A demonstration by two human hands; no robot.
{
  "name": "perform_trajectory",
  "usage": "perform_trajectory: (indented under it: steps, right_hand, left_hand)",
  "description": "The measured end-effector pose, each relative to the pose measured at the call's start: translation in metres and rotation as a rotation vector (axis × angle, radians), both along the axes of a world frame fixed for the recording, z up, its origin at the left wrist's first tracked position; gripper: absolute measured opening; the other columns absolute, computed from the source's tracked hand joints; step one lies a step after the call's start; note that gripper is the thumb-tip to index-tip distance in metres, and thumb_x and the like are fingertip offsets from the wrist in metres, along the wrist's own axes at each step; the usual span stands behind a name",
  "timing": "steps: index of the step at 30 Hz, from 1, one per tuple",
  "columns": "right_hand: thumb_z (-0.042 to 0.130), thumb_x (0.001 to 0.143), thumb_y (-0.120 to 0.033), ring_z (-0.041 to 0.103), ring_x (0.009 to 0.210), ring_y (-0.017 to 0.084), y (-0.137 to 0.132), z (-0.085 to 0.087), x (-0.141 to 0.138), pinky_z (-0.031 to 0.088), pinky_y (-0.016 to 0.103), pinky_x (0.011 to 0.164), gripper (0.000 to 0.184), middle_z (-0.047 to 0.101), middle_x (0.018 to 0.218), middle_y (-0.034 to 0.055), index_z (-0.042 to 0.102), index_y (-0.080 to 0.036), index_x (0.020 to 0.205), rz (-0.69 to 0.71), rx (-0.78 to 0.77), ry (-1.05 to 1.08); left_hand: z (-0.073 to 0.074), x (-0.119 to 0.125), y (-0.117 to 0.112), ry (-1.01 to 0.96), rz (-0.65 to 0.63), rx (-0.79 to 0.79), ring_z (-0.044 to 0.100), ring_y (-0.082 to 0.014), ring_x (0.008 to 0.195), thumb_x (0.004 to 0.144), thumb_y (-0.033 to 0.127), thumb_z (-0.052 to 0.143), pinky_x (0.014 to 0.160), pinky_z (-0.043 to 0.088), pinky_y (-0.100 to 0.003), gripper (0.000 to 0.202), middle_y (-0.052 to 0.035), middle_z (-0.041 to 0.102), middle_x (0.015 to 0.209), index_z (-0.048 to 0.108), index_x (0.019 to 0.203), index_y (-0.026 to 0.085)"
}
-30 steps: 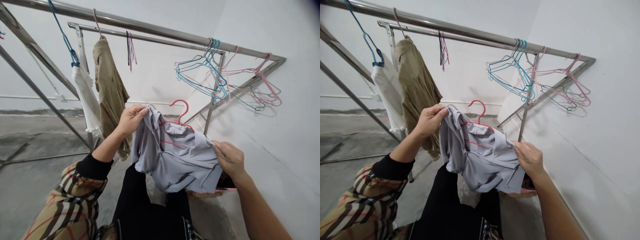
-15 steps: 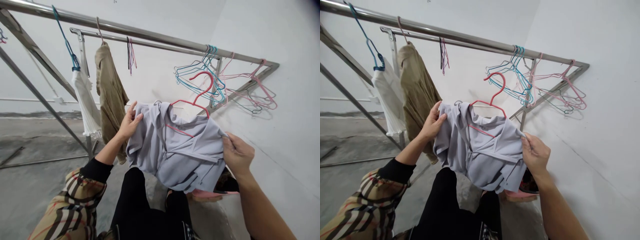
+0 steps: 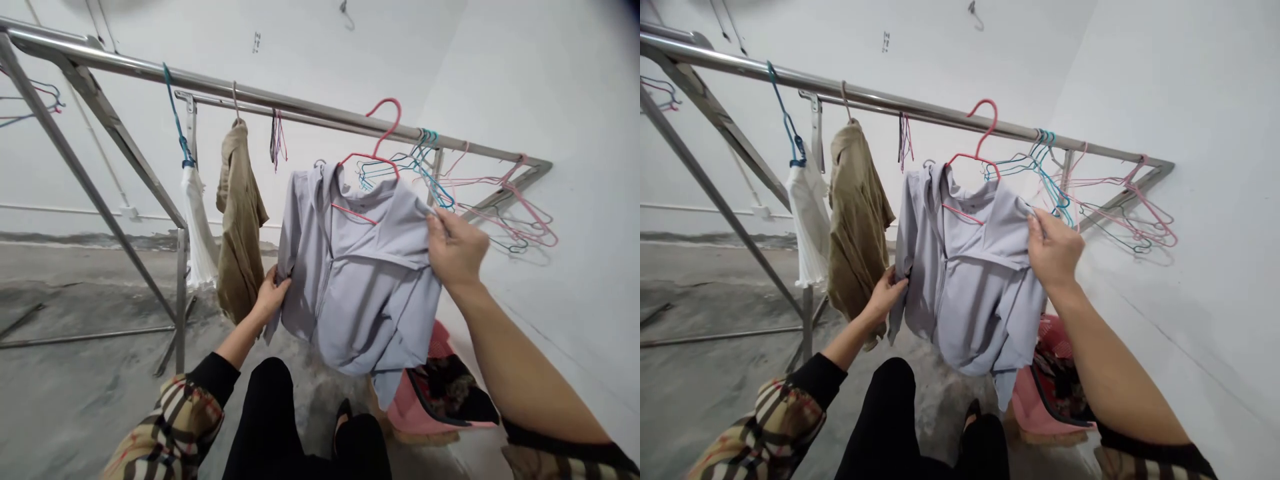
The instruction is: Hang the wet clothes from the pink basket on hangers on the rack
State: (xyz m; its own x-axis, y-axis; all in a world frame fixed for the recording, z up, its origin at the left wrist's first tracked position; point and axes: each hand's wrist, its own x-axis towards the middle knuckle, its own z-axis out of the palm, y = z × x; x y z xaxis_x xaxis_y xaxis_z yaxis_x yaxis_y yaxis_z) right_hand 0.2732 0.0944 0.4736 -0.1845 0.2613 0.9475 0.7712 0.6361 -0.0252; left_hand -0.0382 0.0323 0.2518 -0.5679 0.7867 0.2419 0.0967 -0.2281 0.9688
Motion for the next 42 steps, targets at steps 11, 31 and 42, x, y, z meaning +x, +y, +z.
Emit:
perform_trajectory:
  steps: [11, 31, 42]
  right_hand:
    - [0.034, 0.099, -0.039, 0.064, 0.100, 0.024, 0.063, 0.066, -0.143, 0.047, 0.038, 0.087, 0.036, 0.070, 0.091, 0.0096, 0.059, -0.016, 0.112, 0.175, -0.093, 0.042]
    - [0.039, 0.096, -0.046, 0.049, 0.121, 0.024, 0.012, -0.089, -0.140, 0.037, 0.040, 0.109, 0.056, 0.054, 0.128, 0.0107, 0.033, -0.020, 0.145, 0.550, -0.430, -0.064]
    - [0.044, 0.093, -0.026, 0.051, 0.122, 0.030, 0.039, -0.382, 0.156, 0.040, 0.041, 0.102, 0.043, 0.054, 0.129, 0.0217, 0.052, -0.008, 0.132, -0.526, -1.457, 0.081]
  left_hand:
    - [-0.032, 0.048, -0.041, -0.253, -0.239, -0.067, 0.062, -0.0206, 0.099, 0.066, 0.041, 0.077, 0.091, 0.047, -0.035, 0.066, -0.0097, 0.066, 0.101, 0.057, 0.124, 0.017]
    - [-0.040, 0.101, -0.032, -0.058, -0.497, -0.350, 0.063, -0.0225, 0.102, 0.068, 0.049, 0.074, 0.092, 0.047, -0.036, 0.053, -0.0080, 0.071, 0.102, 0.066, 0.112, 0.021]
    - [-0.081, 0.159, 0.016, 0.002, -0.602, -0.519, 0.062, -0.0245, 0.112, 0.069, 0.051, 0.074, 0.103, 0.042, -0.042, 0.054, -0.0102, 0.070, 0.110, 0.066, 0.112, 0.018]
